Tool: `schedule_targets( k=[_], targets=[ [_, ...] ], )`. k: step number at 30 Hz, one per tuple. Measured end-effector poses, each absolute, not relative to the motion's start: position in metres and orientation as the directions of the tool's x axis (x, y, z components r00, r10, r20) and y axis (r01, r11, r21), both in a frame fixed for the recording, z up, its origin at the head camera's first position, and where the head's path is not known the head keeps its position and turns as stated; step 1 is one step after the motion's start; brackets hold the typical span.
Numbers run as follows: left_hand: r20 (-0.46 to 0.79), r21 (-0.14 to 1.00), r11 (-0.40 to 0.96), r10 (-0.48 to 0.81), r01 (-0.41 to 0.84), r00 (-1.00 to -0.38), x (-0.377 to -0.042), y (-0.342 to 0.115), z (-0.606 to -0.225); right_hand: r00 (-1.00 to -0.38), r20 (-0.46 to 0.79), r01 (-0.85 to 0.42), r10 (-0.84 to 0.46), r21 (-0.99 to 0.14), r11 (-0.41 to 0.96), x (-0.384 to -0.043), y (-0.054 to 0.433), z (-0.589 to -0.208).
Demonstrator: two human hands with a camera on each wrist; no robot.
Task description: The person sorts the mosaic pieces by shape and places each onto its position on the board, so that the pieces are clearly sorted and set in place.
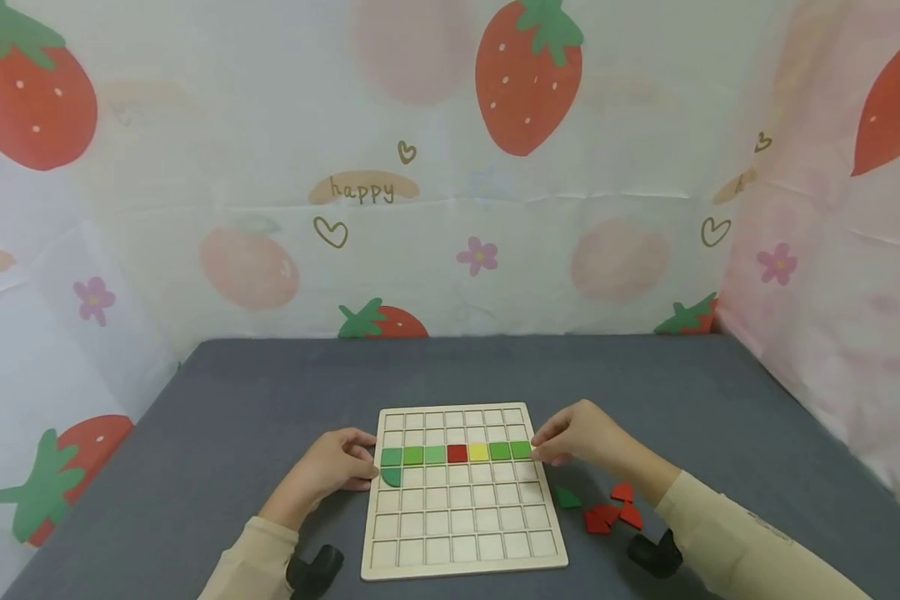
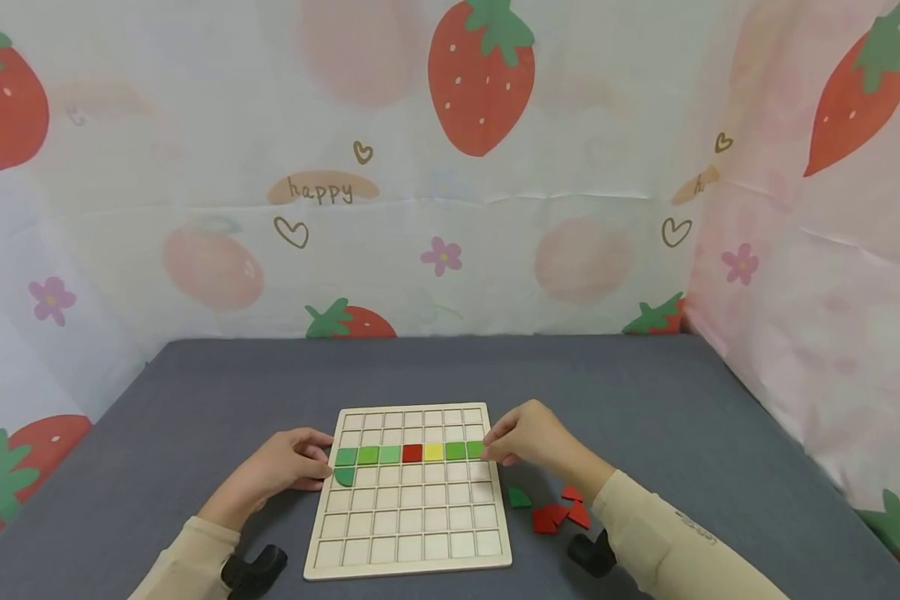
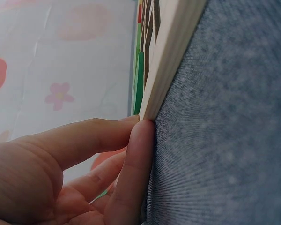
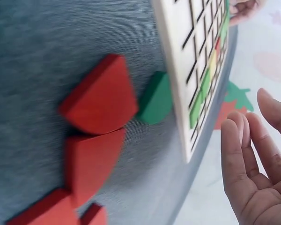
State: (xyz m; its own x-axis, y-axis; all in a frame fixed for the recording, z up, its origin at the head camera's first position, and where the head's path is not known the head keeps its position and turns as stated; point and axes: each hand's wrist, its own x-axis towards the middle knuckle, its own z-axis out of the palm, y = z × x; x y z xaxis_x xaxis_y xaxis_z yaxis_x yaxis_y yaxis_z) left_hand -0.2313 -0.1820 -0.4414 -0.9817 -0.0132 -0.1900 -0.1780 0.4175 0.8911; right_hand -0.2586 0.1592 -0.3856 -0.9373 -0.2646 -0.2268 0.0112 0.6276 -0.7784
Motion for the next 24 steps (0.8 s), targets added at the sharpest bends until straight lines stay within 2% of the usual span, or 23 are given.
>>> schedule_targets(
  k=[16,24],
  targets=[
    [-0.176,0.893,0.418,-0.023,-0.169,-0.984,-0.228,-0.181,-0.438,-0.921,-0.295,0.059,-0.254,-0.750,0.659,-0.252,0.186,-0.405],
    [-0.185,0.893,0.413,-0.025,-0.178,-0.983,-0.229,-0.181,-0.439,-0.896,-0.320,0.045,-0.307,-0.754,0.655,-0.250,0.195,-0.410]
  ],
)
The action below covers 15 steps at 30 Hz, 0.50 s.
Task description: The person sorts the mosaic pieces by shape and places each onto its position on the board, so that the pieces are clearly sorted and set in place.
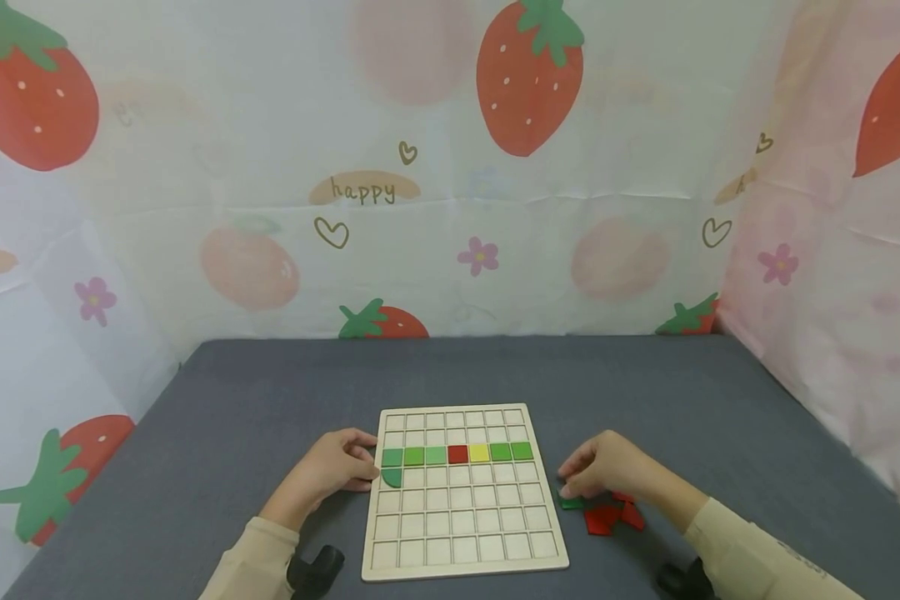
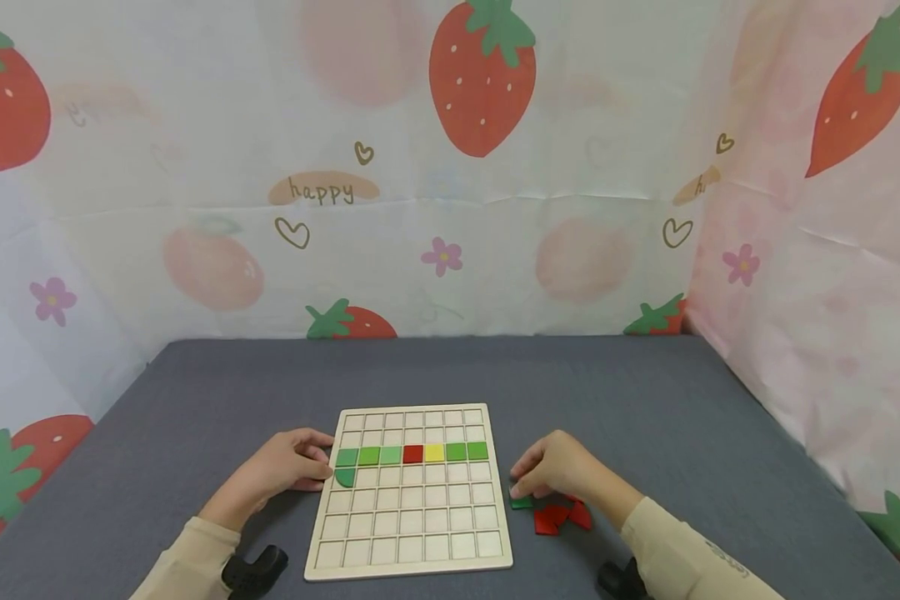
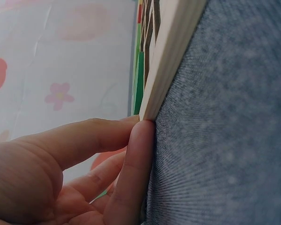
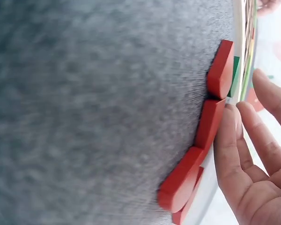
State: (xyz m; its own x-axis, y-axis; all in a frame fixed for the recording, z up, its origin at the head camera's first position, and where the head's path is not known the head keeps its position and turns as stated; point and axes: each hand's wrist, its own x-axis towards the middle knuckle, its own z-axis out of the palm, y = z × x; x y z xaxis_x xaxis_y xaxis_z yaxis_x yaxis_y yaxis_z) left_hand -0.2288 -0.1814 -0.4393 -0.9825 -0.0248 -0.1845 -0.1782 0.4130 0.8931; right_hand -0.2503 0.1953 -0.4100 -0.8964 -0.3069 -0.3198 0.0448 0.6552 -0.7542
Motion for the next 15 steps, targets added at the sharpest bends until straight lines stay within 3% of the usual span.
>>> schedule_targets(
  k=[15],
  targets=[
    [-0.188,0.889,0.419,-0.033,-0.184,-0.982,-0.2295,-0.1814,-0.4401,-0.870,-0.273,-0.056,-0.410,-0.772,0.633,-0.2473,0.1964,-0.4152]
  ],
)
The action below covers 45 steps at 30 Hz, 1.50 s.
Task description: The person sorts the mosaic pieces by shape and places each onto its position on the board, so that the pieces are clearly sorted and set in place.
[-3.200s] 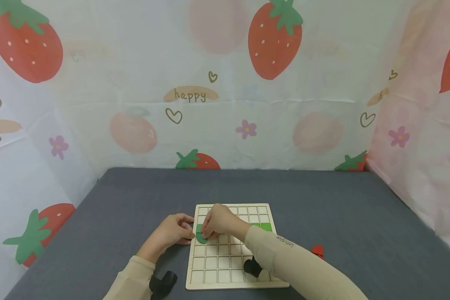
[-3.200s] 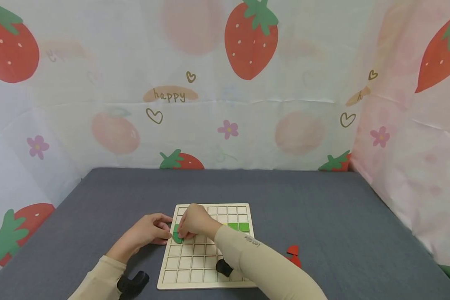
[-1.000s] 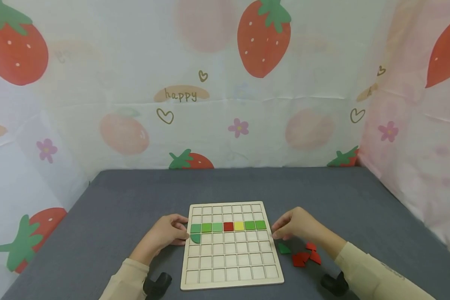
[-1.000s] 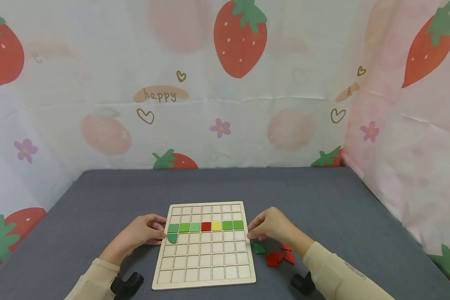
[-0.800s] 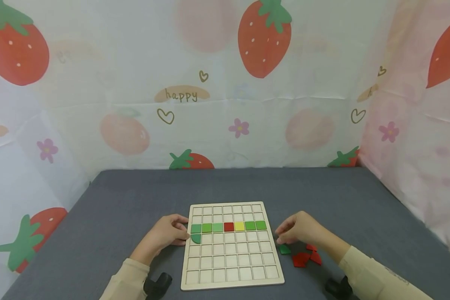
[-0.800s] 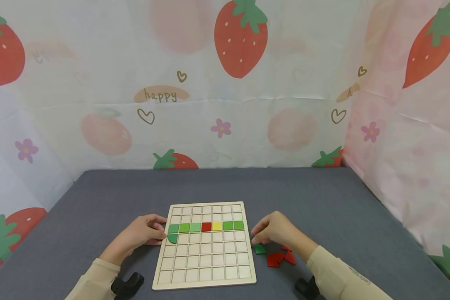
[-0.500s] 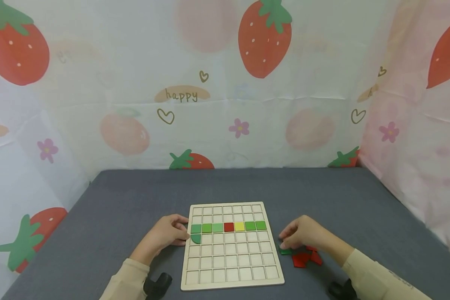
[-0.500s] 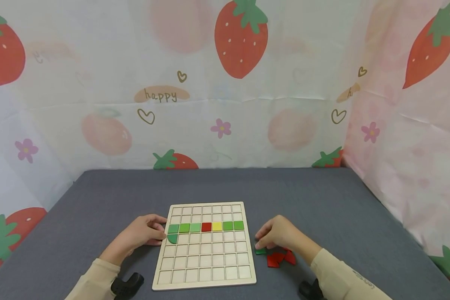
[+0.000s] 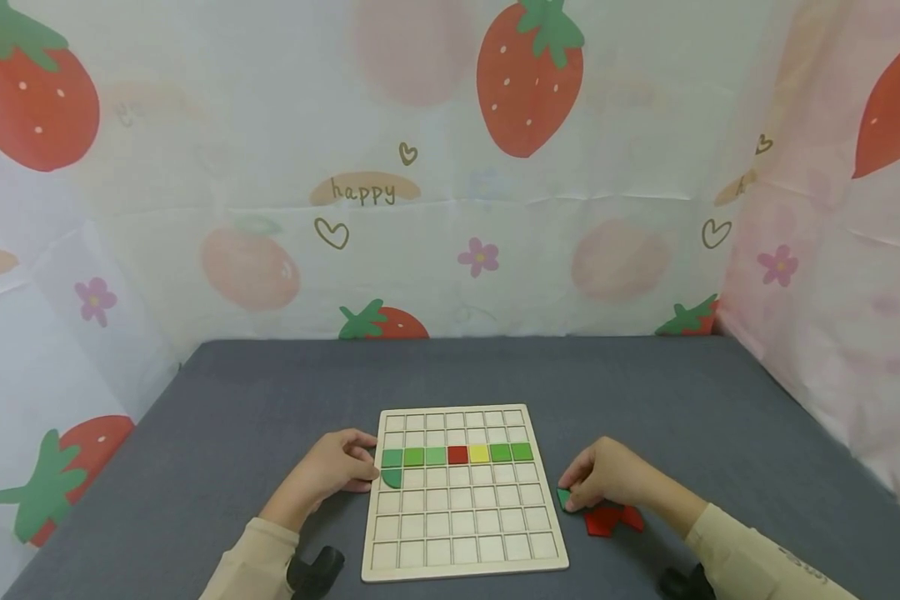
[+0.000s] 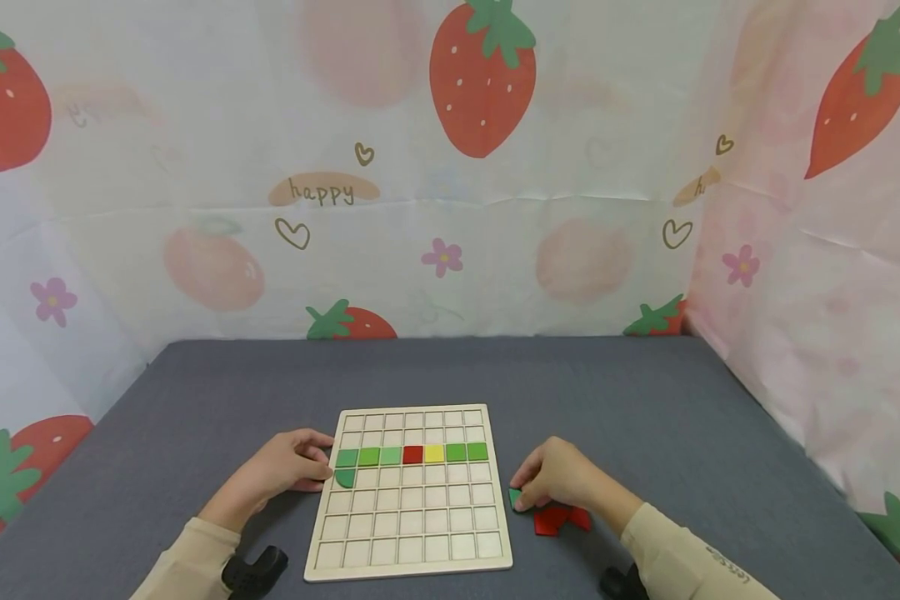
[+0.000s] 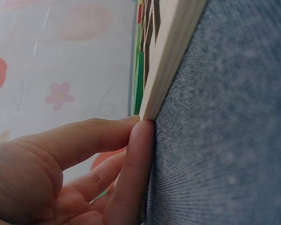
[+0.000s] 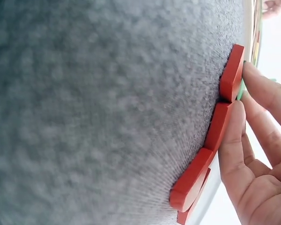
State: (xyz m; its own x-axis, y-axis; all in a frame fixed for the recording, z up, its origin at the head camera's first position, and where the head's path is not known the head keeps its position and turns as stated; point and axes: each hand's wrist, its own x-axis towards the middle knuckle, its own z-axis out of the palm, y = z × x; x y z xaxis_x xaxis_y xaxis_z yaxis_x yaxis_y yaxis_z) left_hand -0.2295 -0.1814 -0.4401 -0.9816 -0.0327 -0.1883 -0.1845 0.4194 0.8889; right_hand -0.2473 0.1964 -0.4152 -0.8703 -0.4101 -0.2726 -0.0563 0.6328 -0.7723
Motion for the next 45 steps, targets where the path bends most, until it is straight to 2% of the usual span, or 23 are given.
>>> schedule_targets(
  k=[9,15,22,30,45],
  targets=[
    [-0.190,0.889,0.420,-0.025,-0.183,-0.981,-0.230,-0.183,-0.440,-0.873,-0.268,-0.049,-0.407,-0.783,0.621,-0.247,0.192,-0.414],
    [-0.183,0.893,0.414,-0.025,-0.177,-0.983,-0.230,-0.183,-0.442,-0.856,-0.301,-0.006,-0.419,-0.806,0.592,-0.248,0.195,-0.408],
    [-0.181,0.893,0.414,-0.023,-0.175,-0.983,-0.229,-0.183,-0.442,-0.842,-0.301,-0.014,-0.448,-0.818,0.575,-0.251,0.191,-0.399],
    [-0.184,0.889,0.419,-0.038,-0.183,-0.982,-0.230,-0.183,-0.442,-0.843,-0.269,0.009,-0.466,-0.873,0.488,-0.254,0.168,-0.397],
    [-0.186,0.893,0.410,-0.037,-0.185,-0.982,-0.230,-0.181,-0.441,-0.807,-0.273,-0.047,-0.524,-0.854,0.517,-0.258,0.123,-0.399]
  ],
)
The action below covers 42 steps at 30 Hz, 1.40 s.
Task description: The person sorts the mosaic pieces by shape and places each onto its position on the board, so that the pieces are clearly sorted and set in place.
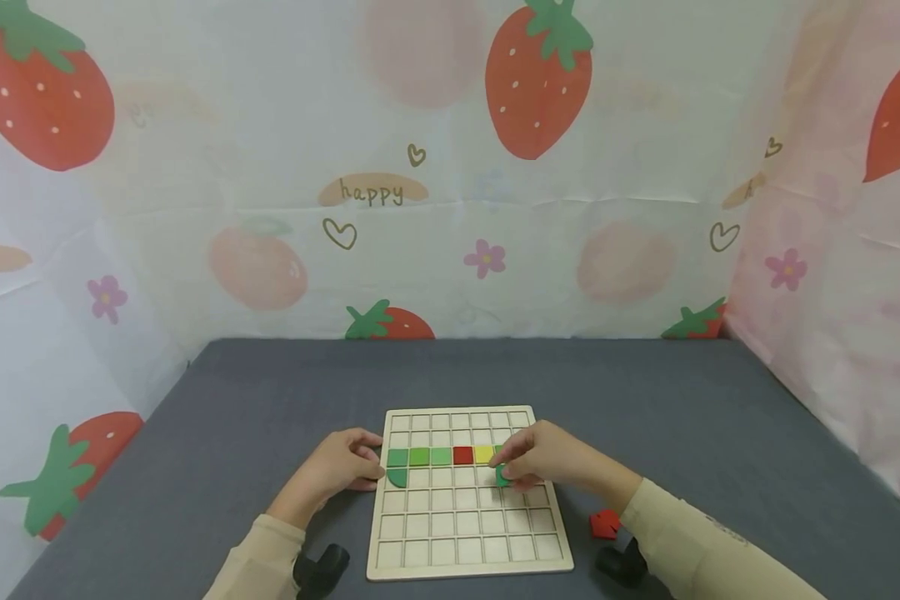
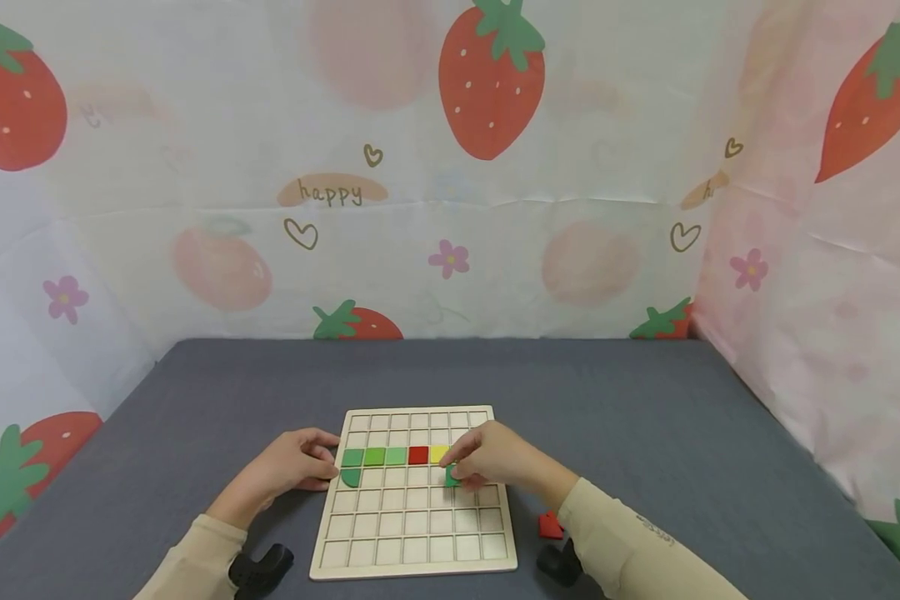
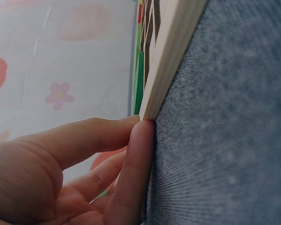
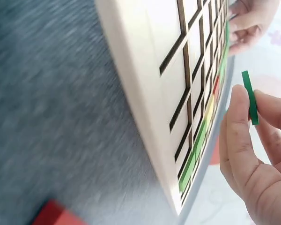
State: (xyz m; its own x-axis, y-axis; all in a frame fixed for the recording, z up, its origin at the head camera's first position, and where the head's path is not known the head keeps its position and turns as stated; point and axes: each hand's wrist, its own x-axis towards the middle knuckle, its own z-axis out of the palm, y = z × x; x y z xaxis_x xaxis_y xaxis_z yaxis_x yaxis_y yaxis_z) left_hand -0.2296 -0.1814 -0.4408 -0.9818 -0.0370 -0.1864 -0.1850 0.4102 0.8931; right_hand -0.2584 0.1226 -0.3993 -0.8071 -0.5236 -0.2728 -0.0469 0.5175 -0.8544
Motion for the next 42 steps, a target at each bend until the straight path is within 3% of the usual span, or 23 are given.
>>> schedule_targets(
  k=[31,42],
  targets=[
    [-0.184,0.895,0.407,-0.039,-0.184,-0.982,-0.230,-0.181,-0.442,-0.851,-0.267,0.086,-0.453,-0.920,0.381,-0.269,0.033,-0.414],
    [-0.187,0.895,0.407,-0.028,-0.182,-0.982,-0.231,-0.182,-0.442,-0.868,-0.237,0.013,-0.436,-0.889,0.458,-0.268,0.023,-0.415]
  ],
)
